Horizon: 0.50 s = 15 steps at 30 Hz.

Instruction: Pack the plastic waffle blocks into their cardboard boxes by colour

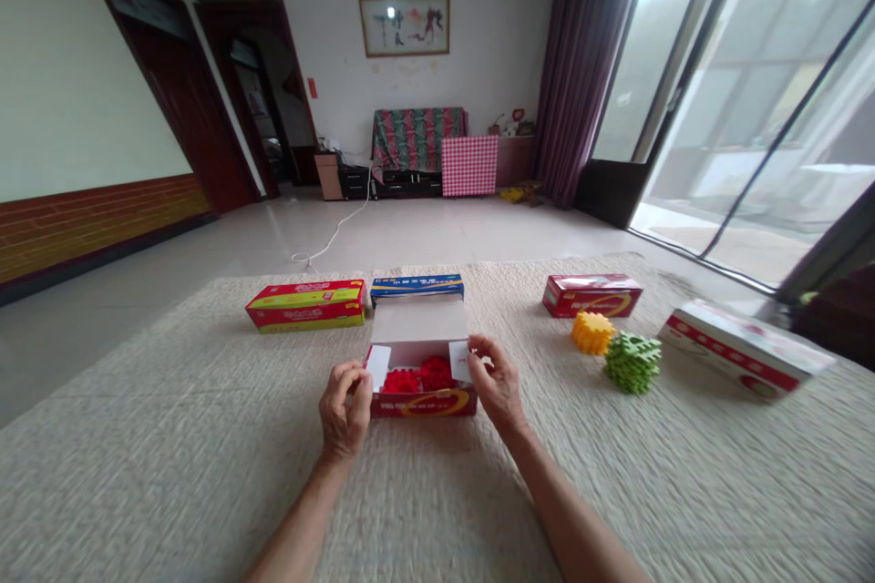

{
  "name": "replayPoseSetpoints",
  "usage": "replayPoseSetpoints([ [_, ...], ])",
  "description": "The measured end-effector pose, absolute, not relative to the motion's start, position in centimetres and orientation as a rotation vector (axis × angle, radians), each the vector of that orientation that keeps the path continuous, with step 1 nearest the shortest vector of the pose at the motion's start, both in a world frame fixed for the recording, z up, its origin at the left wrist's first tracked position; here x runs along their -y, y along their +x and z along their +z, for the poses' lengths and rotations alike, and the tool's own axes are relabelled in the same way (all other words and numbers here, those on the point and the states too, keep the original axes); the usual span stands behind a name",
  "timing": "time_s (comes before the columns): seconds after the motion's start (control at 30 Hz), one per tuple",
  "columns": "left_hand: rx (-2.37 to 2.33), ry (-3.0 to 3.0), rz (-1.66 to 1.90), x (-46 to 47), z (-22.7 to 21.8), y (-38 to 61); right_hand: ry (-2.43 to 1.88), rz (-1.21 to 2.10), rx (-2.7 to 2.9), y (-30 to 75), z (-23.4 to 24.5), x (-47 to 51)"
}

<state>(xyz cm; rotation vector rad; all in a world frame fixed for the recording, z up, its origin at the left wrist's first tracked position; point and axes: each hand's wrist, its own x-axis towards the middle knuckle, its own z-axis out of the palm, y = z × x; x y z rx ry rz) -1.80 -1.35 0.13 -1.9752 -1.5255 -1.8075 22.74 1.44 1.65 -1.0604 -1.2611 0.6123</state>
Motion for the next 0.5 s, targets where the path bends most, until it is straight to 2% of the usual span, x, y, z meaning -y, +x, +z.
replayPoseSetpoints([
  [0.27,1.432,-1.964,-1.872,0.59,-0.32,-1.49,-0.928,0.892,1.215,22.83,1.69,-1.91],
  [0.5,1.533,-1.973,-1.99,0.98,0.02,-1.15,-0.921,0.845,1.188,23.09,1.54,-1.68],
])
